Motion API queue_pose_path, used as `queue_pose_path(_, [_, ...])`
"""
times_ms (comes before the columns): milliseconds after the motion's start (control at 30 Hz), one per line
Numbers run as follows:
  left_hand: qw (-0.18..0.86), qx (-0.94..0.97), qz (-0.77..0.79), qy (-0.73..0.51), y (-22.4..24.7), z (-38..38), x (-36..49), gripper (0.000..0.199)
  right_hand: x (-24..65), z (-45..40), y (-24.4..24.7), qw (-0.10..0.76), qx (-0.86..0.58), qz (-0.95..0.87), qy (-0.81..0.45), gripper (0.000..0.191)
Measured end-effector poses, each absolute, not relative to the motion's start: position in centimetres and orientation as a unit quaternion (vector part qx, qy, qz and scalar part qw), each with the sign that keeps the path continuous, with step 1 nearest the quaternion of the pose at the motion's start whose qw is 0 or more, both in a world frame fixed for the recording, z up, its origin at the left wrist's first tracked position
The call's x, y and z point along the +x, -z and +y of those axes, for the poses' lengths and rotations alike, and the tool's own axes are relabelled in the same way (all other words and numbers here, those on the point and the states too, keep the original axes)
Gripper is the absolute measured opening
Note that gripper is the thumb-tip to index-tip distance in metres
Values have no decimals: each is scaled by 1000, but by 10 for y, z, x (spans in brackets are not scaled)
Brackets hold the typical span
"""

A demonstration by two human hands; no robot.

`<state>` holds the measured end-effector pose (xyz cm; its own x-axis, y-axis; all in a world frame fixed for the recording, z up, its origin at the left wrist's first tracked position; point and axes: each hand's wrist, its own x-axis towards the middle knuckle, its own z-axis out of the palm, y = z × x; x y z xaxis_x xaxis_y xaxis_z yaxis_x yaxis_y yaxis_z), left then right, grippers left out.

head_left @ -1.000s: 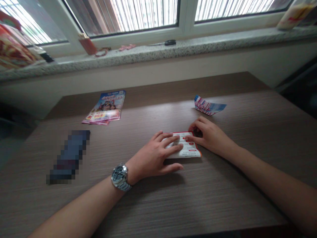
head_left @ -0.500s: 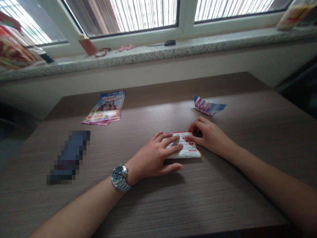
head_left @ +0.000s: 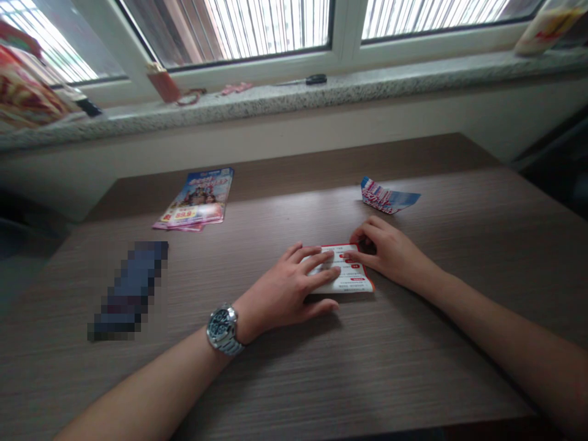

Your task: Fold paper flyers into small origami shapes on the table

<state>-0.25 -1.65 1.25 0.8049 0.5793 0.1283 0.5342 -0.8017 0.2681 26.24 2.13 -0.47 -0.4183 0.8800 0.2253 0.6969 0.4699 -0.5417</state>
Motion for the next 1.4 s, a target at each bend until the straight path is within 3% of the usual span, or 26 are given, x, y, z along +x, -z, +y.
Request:
queue_pose_path(200, [112, 940, 309, -95, -14, -17, -1, 39, 262, 20, 4, 237, -474, -829, -178, 15])
queue_pose_path(500, [121, 930, 322, -130, -9, -17, -1, 35, 263, 21, 4, 243, -462, -834, -181, 15])
queue_pose_path(1400, [115, 929, 330, -118, -4, -18, -2, 38, 263, 20, 5, 245, -452, -840, -173, 17])
